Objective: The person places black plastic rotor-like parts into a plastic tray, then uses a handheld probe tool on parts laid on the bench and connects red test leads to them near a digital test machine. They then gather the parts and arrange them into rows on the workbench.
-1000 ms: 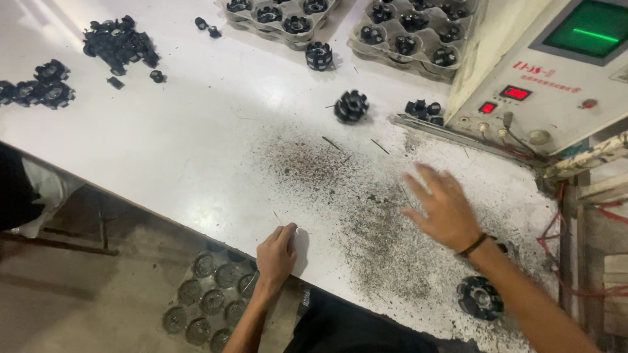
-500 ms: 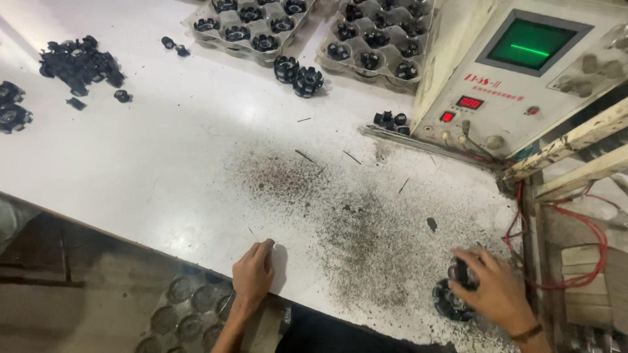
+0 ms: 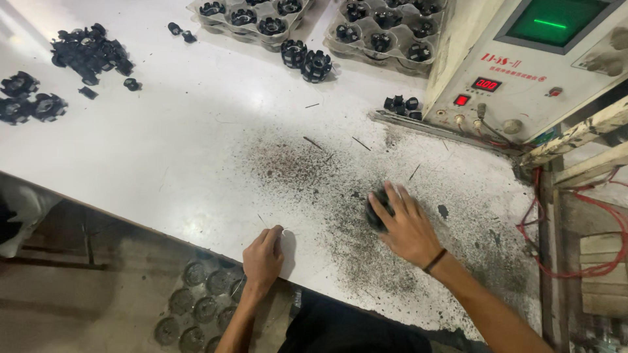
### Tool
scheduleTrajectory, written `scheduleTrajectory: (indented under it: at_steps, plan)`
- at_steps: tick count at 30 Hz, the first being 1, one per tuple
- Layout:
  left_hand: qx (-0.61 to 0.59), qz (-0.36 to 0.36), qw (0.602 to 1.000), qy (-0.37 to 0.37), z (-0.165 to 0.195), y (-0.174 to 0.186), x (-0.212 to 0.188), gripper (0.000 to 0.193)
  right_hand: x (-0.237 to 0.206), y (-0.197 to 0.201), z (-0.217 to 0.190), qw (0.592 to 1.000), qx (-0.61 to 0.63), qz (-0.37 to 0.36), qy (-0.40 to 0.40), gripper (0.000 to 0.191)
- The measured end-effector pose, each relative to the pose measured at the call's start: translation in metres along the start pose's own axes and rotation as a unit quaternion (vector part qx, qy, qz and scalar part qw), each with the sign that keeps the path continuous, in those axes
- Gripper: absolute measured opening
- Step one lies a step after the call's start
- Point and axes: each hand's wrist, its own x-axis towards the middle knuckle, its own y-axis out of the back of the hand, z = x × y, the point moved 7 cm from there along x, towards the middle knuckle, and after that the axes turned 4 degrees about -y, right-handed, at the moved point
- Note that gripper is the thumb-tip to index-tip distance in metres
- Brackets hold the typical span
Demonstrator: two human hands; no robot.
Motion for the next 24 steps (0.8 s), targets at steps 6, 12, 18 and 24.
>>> scheduleTrajectory:
  at_steps: [6,12,18,24]
  plan:
    - [-0.003,-0.002,1.000,0.008,-0.004,0.000,-0.001,0.030,0.014,-0.025,-0.015,0.998,0.054,-0.041,-0.015,0.099]
    - [-0.198,-0.106,0.972,0.074,0.019,-0.008,0.009,0.051,-0.001,-0.002,-0.076,0.980,0.131,0.040,0.146,0.053]
    - [-0.343,-0.182,0.915,0.109,0.050,-0.009,-0.009,0.050,0.000,0.011,-0.136,0.916,0.245,0.115,0.297,0.016]
    - [0.073,-0.072,0.963,0.249,-0.072,0.051,-0.072,0.019,0.055,0.026,-0.115,0.925,0.196,0.216,0.242,0.015]
